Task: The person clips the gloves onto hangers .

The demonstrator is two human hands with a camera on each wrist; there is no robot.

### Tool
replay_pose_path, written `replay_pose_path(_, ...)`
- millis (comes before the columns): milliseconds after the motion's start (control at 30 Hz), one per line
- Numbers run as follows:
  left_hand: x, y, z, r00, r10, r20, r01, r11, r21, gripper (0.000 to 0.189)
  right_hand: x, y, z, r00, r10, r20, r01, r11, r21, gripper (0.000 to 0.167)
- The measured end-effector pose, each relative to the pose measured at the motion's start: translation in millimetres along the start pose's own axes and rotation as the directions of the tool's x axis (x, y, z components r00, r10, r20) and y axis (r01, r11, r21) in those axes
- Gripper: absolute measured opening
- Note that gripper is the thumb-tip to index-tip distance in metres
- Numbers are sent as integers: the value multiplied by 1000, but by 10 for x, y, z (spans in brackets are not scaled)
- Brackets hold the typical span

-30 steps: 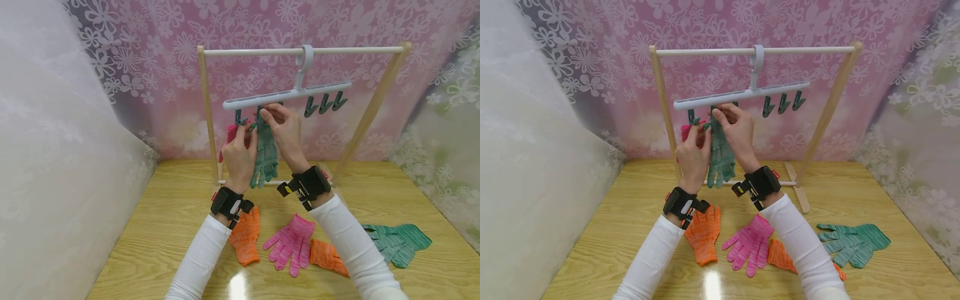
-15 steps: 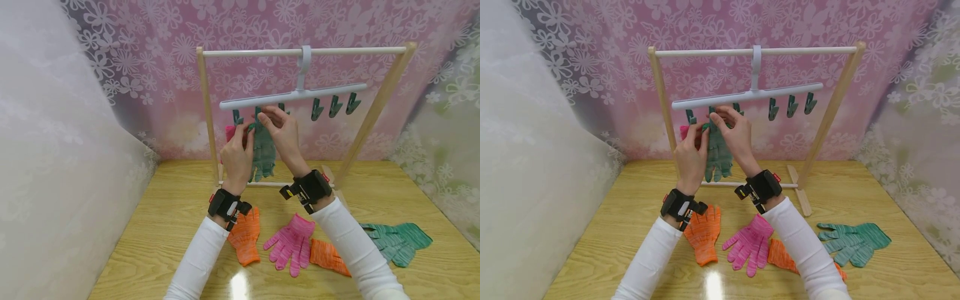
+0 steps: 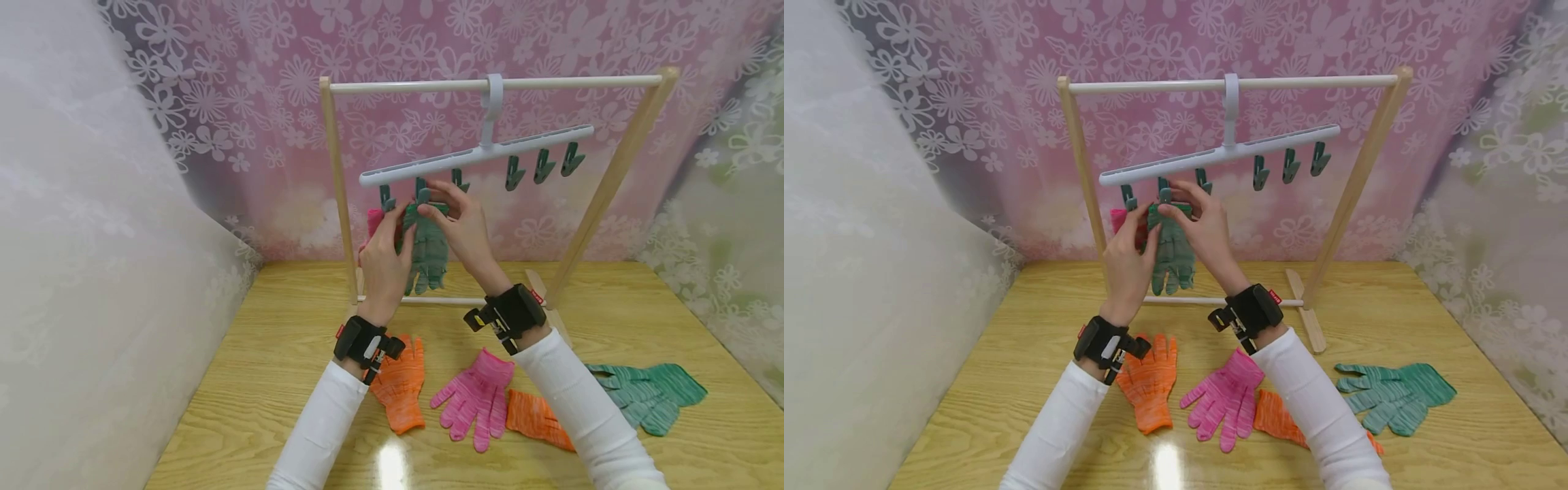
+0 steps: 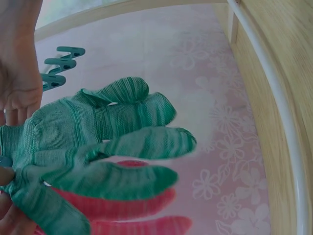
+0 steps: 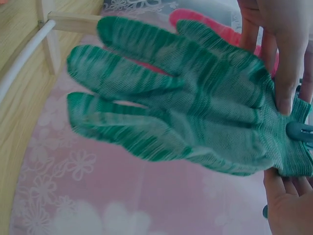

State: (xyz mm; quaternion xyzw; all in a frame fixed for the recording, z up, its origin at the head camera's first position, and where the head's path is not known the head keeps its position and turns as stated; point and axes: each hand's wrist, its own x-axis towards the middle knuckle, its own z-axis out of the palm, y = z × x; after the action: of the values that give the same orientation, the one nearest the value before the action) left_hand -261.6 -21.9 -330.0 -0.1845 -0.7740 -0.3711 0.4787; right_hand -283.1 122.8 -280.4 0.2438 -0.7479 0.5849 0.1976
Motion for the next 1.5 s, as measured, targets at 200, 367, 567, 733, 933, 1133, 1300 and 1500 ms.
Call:
replay_pose_path(200, -40, -94, -49, 999, -1, 43, 2, 999, -39, 47, -93, 121, -59, 993, 92, 75, -89, 995, -43, 56)
replay_pose_path(367, -62, -165, -100, 996, 12, 94, -4, 996, -87, 51, -182, 266, -117, 976, 198, 94, -189, 978, -91, 65)
replay_pose_path(567, -80, -237, -128, 997, 16, 79, -7, 993, -118, 49, -199, 362, -135, 980, 186, 72, -181, 981, -75, 59)
replay_pose_path(733, -96, -278, -122, 996, 20, 83, -9, 992, -127, 49, -208, 360, -148, 980, 182, 81, -176, 981, -77, 57)
replay_pose_path(933, -161, -334, -118, 998, 18, 65, -9, 990, -142, 49, -256, 398, -189, 967, 219, 128, -207, 973, -105, 62)
replay_pose_path(1133, -247, -395, -140, 997, -1, 76, 8, 995, -102, 40, -309, 493, -228, 951, 261, 169, -246, 964, -105, 66)
replay_pose_path(1300, -311, -447, -167, 996, -27, 85, 34, 996, -81, 27, -307, 549, -263, 953, 256, 164, -241, 965, -108, 61)
replay_pose_path(1500, -364, -498, -200, 996, -39, 83, 44, 998, -54, 12, -243, 556, -314, 973, 209, 100, -201, 976, -86, 51)
